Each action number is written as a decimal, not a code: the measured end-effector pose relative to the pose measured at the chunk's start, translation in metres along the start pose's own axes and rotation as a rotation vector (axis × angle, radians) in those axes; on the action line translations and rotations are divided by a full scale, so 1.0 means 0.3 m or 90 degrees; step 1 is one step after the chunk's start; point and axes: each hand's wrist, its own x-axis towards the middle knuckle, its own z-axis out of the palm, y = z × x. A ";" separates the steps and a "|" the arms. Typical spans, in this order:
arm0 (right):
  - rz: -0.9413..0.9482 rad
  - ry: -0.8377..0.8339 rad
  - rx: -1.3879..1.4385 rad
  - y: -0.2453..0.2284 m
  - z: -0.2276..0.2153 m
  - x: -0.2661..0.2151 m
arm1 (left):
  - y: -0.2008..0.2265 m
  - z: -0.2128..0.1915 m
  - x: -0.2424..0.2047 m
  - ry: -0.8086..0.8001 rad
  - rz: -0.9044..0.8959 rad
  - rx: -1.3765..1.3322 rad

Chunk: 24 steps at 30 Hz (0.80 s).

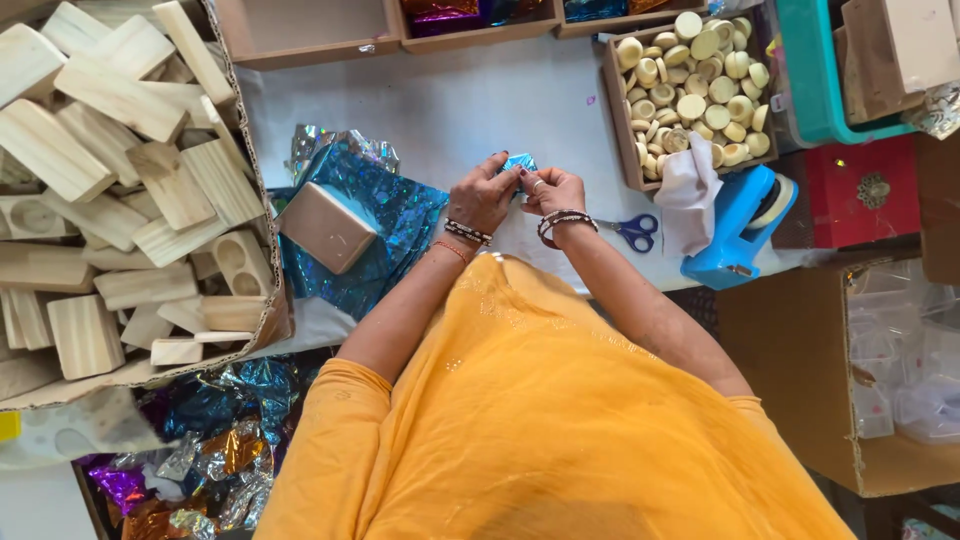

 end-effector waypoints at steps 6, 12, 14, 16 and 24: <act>0.017 0.041 -0.024 -0.035 0.026 -0.023 | -0.011 0.015 -0.003 0.027 0.034 -0.017; 0.038 0.040 0.028 0.005 0.006 -0.005 | 0.001 0.003 0.003 0.020 0.031 -0.039; 0.030 0.046 0.030 0.002 0.006 -0.007 | 0.007 -0.001 0.010 0.011 0.022 -0.043; 0.032 0.060 0.011 -0.007 0.017 -0.024 | 0.004 0.003 0.001 0.003 0.016 -0.046; 0.025 0.104 -0.080 -0.055 0.041 -0.041 | 0.029 -0.050 0.029 -0.025 0.018 -0.057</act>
